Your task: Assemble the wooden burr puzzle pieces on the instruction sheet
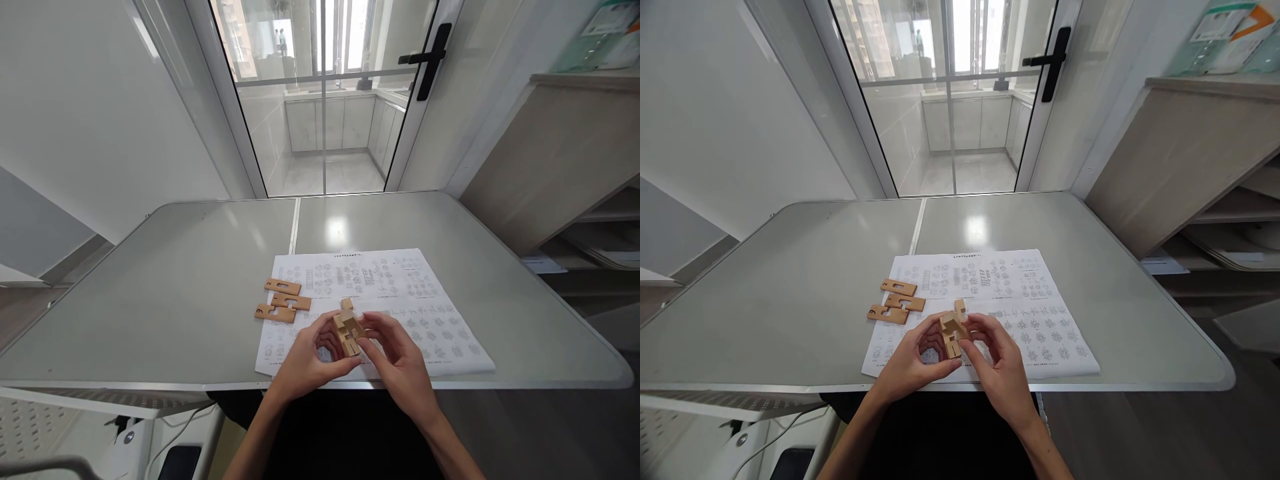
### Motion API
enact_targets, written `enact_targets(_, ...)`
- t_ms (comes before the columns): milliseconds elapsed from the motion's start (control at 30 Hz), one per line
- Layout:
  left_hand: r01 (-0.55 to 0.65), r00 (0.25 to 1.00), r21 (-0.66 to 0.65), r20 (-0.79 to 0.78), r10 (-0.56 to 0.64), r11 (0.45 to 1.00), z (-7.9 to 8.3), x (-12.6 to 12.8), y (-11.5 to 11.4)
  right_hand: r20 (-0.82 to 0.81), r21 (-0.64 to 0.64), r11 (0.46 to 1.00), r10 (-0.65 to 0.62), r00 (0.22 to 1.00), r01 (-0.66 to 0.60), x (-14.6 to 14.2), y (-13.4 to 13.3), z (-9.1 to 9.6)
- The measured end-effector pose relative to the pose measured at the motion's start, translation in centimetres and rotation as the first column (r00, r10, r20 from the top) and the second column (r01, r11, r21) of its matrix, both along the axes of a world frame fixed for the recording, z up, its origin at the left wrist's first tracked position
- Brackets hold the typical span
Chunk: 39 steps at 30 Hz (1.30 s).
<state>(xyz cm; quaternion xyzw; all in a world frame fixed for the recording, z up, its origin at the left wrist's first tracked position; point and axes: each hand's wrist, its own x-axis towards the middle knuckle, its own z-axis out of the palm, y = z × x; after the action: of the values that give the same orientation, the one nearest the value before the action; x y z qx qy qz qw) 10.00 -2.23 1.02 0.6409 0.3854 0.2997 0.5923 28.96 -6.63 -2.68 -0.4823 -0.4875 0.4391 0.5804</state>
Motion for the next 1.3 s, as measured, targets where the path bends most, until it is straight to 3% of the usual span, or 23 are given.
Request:
enact_targets(167,0.004,1.0,-0.004,-0.01,-0.004,1.0,-0.1,-0.1,0.0,0.051,0.057,0.996,0.068,0.996,-0.071,0.2,-0.1,0.4)
enact_targets(367,0.001,1.0,0.006,-0.028,-0.001,1.0,-0.3,-0.2,0.0,0.016,0.093,0.994,0.052,0.999,-0.053,0.4,-0.1,0.7)
enact_targets(533,0.007,0.997,0.023,-0.071,-0.006,1.0,0.2,-0.1,0.0,-0.038,0.065,0.992,0.107,0.994,-0.104,0.4,0.0,0.6)
enact_targets(733,0.047,0.994,0.025,-0.098,-0.044,0.999,0.7,-0.2,-0.2,-0.1,-0.009,0.997,0.072,0.992,-0.074,0.4,-0.1,0.7)
enact_targets(1300,0.081,0.992,0.055,-0.101,-0.075,0.995,1.2,-0.3,-0.2,-0.026,-0.028,0.997,0.074,0.997,-0.075,0.4,0.0,0.8)
